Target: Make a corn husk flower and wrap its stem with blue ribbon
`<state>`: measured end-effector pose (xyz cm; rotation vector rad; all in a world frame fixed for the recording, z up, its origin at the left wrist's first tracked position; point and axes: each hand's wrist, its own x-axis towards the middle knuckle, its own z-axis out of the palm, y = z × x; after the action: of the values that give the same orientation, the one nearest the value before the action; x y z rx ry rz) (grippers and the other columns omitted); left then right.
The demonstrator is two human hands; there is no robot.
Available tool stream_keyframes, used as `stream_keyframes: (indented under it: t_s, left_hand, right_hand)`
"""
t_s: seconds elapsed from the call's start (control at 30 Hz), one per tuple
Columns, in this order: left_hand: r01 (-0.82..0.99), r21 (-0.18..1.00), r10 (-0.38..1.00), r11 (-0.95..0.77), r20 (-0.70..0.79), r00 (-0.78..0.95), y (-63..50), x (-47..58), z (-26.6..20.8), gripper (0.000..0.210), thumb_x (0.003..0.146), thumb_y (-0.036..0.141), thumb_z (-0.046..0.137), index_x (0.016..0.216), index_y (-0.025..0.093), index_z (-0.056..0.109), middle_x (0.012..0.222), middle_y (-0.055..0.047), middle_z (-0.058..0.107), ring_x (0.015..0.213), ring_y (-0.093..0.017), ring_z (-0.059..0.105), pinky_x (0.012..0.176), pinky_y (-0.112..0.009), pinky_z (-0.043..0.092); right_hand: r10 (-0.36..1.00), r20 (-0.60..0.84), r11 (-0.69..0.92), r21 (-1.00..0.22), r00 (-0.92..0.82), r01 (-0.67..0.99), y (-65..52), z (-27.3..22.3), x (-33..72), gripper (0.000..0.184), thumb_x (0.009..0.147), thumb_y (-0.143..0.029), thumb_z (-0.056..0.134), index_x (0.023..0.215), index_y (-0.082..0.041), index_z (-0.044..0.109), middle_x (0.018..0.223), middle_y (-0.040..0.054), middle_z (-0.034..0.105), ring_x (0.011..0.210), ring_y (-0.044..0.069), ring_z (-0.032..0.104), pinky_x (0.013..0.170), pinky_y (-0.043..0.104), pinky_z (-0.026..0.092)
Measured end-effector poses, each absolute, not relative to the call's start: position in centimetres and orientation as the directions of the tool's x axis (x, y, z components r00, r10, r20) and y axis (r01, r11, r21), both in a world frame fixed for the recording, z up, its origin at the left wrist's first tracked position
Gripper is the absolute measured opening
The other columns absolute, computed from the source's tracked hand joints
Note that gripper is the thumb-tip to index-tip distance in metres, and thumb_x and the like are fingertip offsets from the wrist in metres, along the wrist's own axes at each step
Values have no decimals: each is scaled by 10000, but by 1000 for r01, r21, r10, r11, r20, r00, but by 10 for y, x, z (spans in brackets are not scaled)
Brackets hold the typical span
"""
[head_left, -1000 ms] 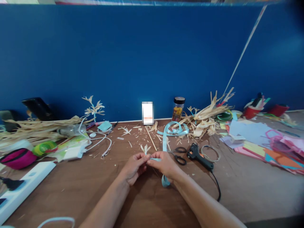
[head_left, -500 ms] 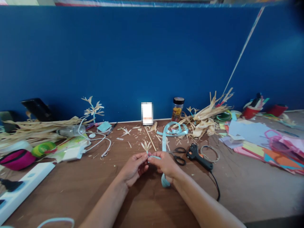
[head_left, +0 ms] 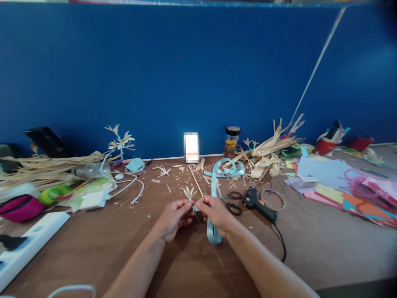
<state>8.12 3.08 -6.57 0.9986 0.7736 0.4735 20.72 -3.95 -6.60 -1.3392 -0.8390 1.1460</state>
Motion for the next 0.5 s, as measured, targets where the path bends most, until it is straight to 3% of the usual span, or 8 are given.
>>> stream_keyframes:
  t_s: [0.33,0.5]
  left_hand:
    - [-16,899,690,437,-324,647,27,83,-64,194,618,281,687,695,127,598,606,15,527,528,-51,487,517,-172,468]
    - [23,933,732,359,-297,614,25,84,-63,240,590,311,697,701,119,606,607,10,540,517,-59,481,528,-191,466]
  right_hand:
    - [919,-105,-146,-986,379,81,-40,-62,206,176,695,-282,508,582,-152,475,494,-59,387,484,66,316,454,188,244]
    - [943,-141,-180,-978,300,107,-41,-62,208,197,683,-305,521,573,-142,510,465,-59,386,463,60,293,438,192,217]
